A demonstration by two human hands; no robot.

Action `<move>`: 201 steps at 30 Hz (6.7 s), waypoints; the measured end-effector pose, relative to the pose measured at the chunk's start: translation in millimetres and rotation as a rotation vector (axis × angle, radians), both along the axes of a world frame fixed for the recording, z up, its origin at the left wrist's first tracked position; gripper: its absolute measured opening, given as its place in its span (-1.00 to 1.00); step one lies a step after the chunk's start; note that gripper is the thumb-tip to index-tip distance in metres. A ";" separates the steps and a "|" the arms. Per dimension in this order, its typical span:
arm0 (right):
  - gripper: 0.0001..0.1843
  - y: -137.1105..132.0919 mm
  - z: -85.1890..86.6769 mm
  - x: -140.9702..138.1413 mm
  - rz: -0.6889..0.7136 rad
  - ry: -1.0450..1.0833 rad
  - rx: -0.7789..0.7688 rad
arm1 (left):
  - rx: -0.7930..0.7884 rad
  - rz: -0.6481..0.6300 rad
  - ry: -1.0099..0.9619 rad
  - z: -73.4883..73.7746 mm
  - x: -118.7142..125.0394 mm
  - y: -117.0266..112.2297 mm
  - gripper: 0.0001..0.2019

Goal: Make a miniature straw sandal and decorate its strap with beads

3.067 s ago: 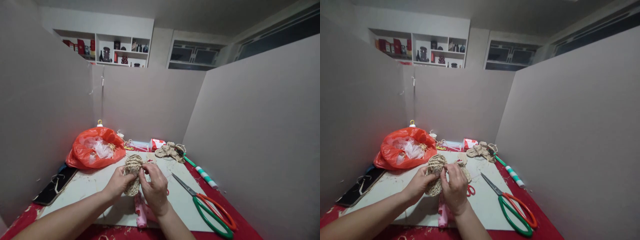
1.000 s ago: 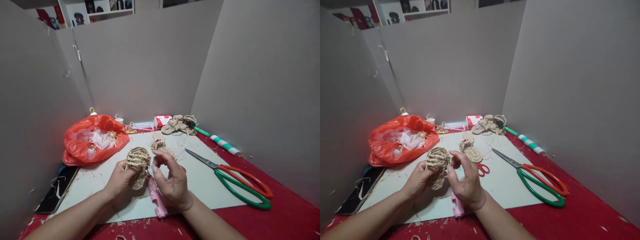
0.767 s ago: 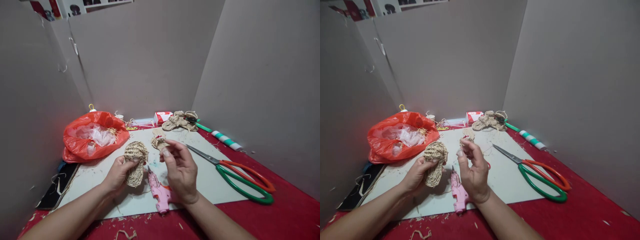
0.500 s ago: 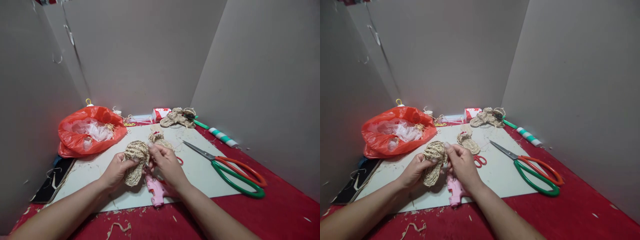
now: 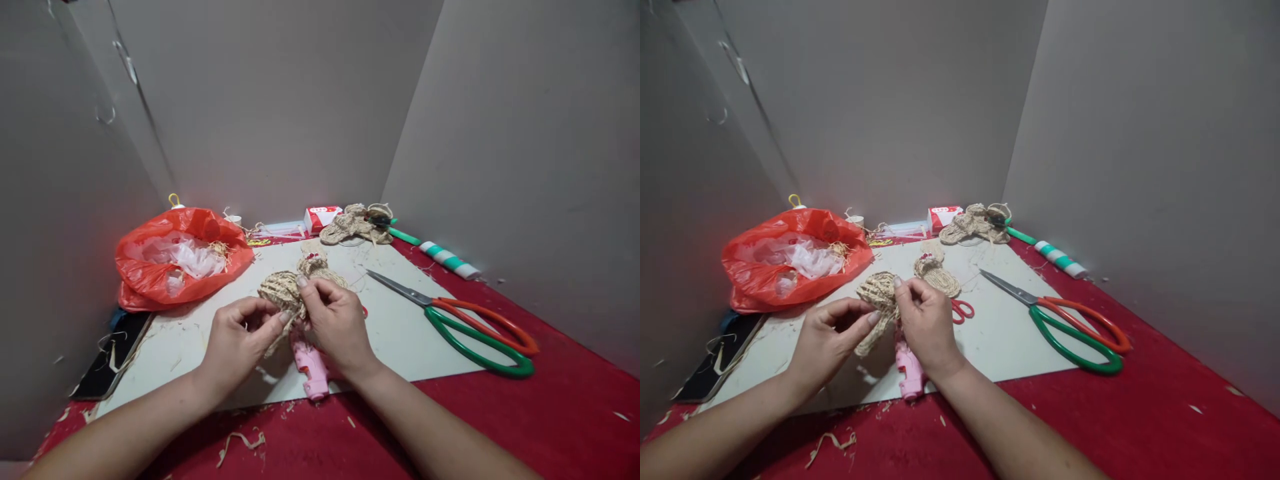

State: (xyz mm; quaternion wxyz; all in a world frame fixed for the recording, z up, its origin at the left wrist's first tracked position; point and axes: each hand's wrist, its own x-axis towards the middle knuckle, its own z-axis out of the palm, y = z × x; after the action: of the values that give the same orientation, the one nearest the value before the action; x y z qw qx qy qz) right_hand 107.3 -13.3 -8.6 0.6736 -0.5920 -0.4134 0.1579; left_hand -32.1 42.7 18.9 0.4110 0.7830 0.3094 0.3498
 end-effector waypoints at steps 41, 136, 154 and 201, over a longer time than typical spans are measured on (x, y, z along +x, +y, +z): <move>-0.67 -0.8 -1.7 -6.2 0.001 0.101 -0.032 | 0.016 0.010 0.031 -2.1 -0.1 7.0 -0.84; -0.55 4.9 3.3 19.6 0.375 0.070 -0.249 | -0.467 -0.288 0.151 28.3 -12.6 27.7 -0.78; -0.36 -4.2 8.3 -1.3 0.333 0.405 -0.107 | -0.281 -0.154 0.087 26.4 -11.1 31.4 -0.86; -0.74 -5.0 7.5 -7.6 0.450 0.048 -0.274 | -0.128 -0.194 0.111 50.4 -29.8 30.2 -0.88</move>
State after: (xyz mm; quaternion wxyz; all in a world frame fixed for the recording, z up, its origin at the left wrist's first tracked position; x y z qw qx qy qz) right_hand 99.7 -18.3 -1.1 0.5445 -0.5669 -0.4935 0.3723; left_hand -61.9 72.9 69.4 0.4743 0.7995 0.2760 0.2441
